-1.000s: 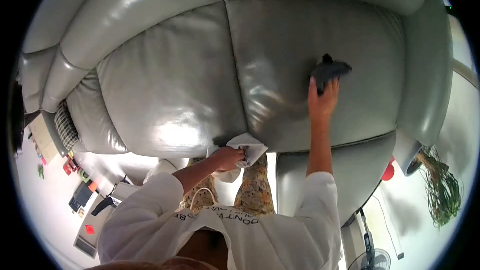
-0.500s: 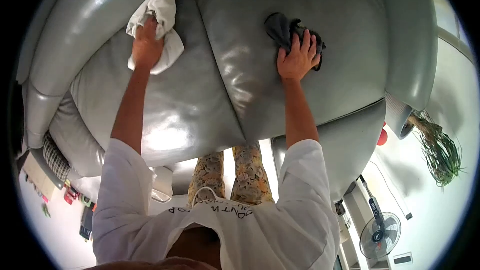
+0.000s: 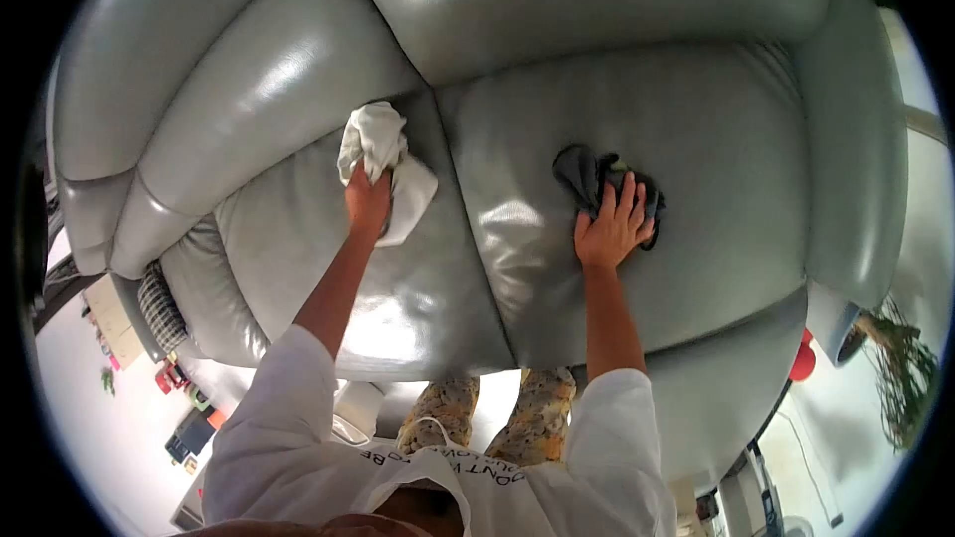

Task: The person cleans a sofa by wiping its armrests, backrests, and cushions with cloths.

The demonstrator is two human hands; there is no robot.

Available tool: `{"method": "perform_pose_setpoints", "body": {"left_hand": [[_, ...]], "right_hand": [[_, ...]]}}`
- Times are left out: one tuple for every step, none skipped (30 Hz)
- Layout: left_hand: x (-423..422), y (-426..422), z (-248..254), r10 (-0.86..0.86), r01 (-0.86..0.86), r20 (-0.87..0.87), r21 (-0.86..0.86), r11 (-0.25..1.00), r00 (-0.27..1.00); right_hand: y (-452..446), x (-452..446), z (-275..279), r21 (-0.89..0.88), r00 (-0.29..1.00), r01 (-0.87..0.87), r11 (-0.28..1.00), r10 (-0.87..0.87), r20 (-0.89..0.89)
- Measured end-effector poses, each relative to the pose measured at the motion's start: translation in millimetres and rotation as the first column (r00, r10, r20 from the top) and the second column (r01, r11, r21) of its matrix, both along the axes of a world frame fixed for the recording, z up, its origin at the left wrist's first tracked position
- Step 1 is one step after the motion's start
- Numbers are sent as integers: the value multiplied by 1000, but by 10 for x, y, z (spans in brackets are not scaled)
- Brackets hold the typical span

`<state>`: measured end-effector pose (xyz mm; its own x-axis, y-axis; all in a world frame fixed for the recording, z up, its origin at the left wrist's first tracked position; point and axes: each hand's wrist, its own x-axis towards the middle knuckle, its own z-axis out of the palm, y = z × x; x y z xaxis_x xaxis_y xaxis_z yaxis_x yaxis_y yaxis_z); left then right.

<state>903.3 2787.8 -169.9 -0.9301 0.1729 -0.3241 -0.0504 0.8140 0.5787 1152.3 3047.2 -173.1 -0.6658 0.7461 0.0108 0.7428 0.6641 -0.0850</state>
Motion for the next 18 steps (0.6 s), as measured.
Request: {"method": "perform_pose_setpoints", "body": {"left_hand": [[-126, 257, -42, 123, -124, 40, 4, 992, 992], [-254, 400, -491, -68, 57, -46, -213, 975, 997], [-148, 666, -785, -301, 249, -168, -274, 929, 939], [-42, 933, -1070, -504, 391, -295, -366, 844, 812], [219, 1417, -636, -531, 514, -281, -137, 847, 800], [481, 1912, -181, -562, 600, -242, 127, 790, 791], [741, 2414, 293, -608, 629, -187, 367, 685, 771], [959, 2767, 539, -741, 753, -187, 324, 573, 645], [990, 3032, 773, -777, 947, -543, 223, 231, 318], [939, 3253, 1133, -798, 991, -590, 28, 132, 123], [896, 3431, 1393, -799, 985, -595, -173, 29, -81], [767, 3581, 1449, -774, 959, -622, -274, 68, -123], [533, 3743, 1476, -746, 922, -643, -373, 109, -172], [207, 3812, 1472, -754, 914, -645, -369, 167, -123], [-165, 3792, 1468, -758, 904, -649, -362, 226, -70], [-524, 3645, 1529, -784, 859, -620, -394, 326, 12], [-798, 3483, 1645, -883, 742, -438, -533, 407, 169], [-1053, 3186, 1686, -839, 697, -442, -491, 522, 317]], "right_hand": [[-15, 6, -31, -5, 1000, -7, 1000, 7, -17], [-38, 3, -56, -12, 999, -16, 1000, 16, -36], [-52, 10, -77, -19, 998, -27, 999, 25, -56], [-33, 34, -96, -31, 999, -29, 999, 27, -37], [-27, 59, -151, 2, 995, -61, 998, 61, -75], [-17, 96, -228, 39, 990, -85, 996, 89, -111], [-24, 131, -296, 78, 983, -102, 992, 113, -147], [-50, 196, -400, -18, 995, -71, 997, 69, -76], [-79, 264, -512, -111, 999, -31, 993, 32, 1], [-84, 280, -556, -199, 997, 15, 980, 1, 80], [-57, 235, -478, -163, 1000, -6, 987, 8, 13], [-33, 157, -277, -124, 999, -22, 992, 16, -52], [-21, 89, -136, -83, 993, -35, 996, 25, -118], [-37, 73, -86, -142, 999, 4, 990, -11, -45], [-45, 68, -42, -160, 998, 8, 987, -16, -53], [-36, 77, 0, -176, 998, 10, 984, -20, -59], [-31, 81, 11, -189, 998, 9, 982, -22, -65], [-26, 91, -13, -161, 993, -6, 987, -13, -119]]}}
